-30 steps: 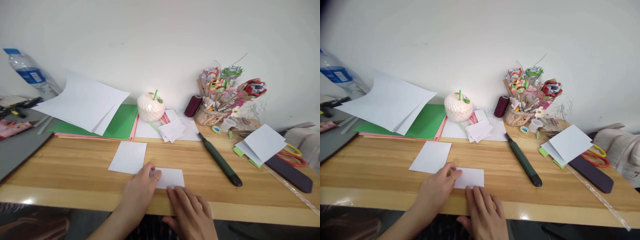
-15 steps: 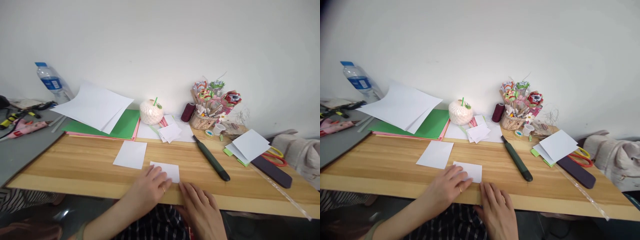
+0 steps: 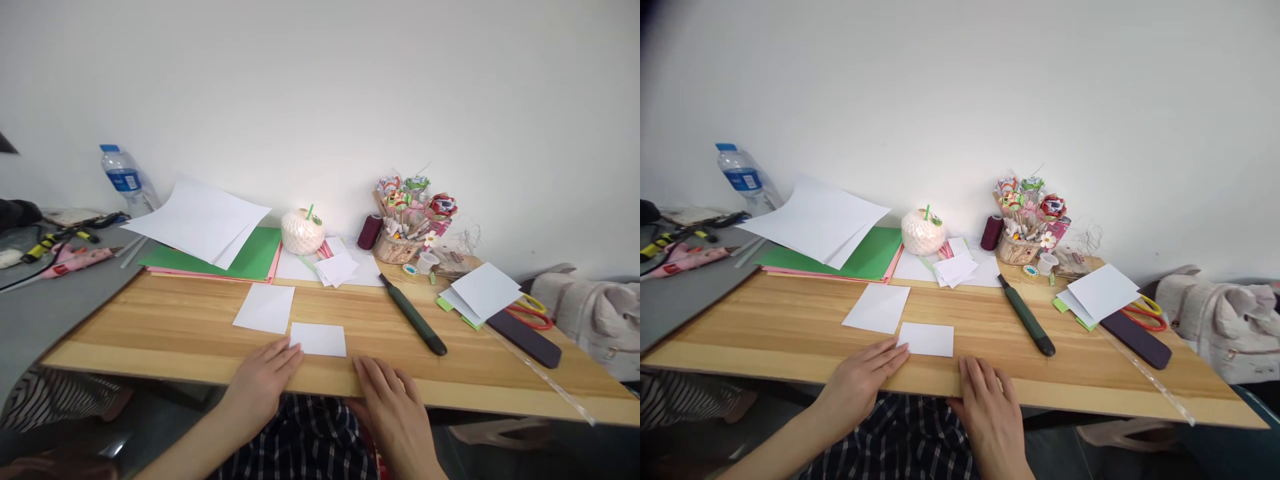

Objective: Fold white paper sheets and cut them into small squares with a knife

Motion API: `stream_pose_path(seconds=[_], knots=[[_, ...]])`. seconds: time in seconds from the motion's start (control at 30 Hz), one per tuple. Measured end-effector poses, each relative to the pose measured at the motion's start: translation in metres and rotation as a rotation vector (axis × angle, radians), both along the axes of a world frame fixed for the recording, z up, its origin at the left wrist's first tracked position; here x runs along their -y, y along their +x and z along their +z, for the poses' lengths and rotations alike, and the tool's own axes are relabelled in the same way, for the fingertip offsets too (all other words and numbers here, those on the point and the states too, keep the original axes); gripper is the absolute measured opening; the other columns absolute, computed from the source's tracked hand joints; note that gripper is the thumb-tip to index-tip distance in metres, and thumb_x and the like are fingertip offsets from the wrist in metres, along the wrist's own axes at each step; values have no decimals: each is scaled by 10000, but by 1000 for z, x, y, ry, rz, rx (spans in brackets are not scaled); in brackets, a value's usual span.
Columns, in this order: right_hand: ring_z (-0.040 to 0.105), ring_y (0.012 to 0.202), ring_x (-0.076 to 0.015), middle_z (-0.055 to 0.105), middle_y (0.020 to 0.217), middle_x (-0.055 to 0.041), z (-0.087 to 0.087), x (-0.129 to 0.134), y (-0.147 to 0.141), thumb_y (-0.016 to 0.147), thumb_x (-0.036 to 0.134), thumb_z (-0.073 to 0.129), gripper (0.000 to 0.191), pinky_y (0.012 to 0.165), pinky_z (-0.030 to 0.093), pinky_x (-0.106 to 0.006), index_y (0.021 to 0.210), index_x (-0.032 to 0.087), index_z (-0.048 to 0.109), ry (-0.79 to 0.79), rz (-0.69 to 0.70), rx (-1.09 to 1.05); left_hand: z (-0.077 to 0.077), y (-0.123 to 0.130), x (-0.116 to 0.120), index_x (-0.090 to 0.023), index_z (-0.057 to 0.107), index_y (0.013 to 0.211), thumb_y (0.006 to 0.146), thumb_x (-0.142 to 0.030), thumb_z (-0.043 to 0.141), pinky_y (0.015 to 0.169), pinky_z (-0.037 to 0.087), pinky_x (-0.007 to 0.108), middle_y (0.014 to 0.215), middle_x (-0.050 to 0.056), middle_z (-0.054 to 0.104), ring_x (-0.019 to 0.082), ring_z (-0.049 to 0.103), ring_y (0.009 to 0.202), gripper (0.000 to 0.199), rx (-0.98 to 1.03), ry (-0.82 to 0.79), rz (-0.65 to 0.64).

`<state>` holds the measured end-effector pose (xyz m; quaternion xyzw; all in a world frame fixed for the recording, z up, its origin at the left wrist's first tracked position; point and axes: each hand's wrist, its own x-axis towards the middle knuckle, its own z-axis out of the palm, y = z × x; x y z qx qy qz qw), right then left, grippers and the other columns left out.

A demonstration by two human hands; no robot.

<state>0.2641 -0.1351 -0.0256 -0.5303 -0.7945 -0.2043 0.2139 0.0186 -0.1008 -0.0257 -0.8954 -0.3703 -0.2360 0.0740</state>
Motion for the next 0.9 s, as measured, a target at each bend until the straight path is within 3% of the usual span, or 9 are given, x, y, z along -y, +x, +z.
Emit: stream_pose_path(seconds=[0.07, 0.17, 0.3, 0.4, 0.53, 0.73, 0.9], knots=[[576, 919, -197, 661, 999, -53, 0, 1, -2, 883, 373, 460, 303, 844, 377, -363, 1057, 172, 605, 4, -2, -11, 4, -2, 3, -175, 430, 1303, 667, 60, 308, 932, 473, 334, 1215, 35, 587, 175, 490, 1181, 689, -33, -18, 0], [573, 946, -213, 658, 1040, -73, 3, 1, -11, 868, 461, 446, 405, 876, 363, -378, 1098, 158, 584, 24, -32, -30, 8, 6, 7, -90, 360, 1337, 679, 44, 318, 962, 442, 357, 1275, 98, 532, 215, 447, 1219, 673, -85, 19, -16], [482, 1139, -229, 555, 1253, -91, 5, -3, -32, 764, 664, 446, 732, 948, 315, -381, 1262, 128, 467, 38, 110, 65, 8, 25, 12, -43, 421, 1281, 855, -136, 374, 922, 461, 362, 1229, 161, 556, 257, 517, 1148, 439, -106, 117, 17], [440, 1196, -220, 524, 1286, -117, 0, -9, -43, 696, 699, 505, 857, 982, 296, -353, 1284, 80, 435, 13, 199, 125, 4, 30, 14, -57, 452, 1254, 906, -318, 398, 898, 470, 341, 1228, 147, 560, 253, 547, 1113, 438, -105, 129, 55], [454, 1191, -216, 501, 1305, -133, -8, -13, -34, 674, 683, 551, 945, 986, 313, -338, 1346, 54, 337, -49, 196, 116, -1, 22, 13, -31, 455, 1233, 918, -278, 399, 894, 467, 305, 1217, 144, 569, 224, 553, 1109, 404, -103, 165, 47], [502, 1136, -178, 541, 1274, -81, -5, -15, 1, 861, 540, 400, 790, 1009, 282, -354, 1436, 100, 85, -34, 147, 144, -5, 17, 10, -4, 485, 1183, 943, -285, 352, 835, 512, 321, 1129, 165, 621, 230, 589, 1051, 393, -52, 211, -4], [471, 1169, -187, 539, 1278, -65, -6, -12, 7, 843, 565, 415, 745, 1055, 186, -376, 1419, 141, 205, -17, 159, 127, -1, 10, 9, -49, 551, 1113, 931, -271, 402, 821, 528, 328, 1063, 133, 656, 233, 610, 1006, 324, 52, 268, -98]])
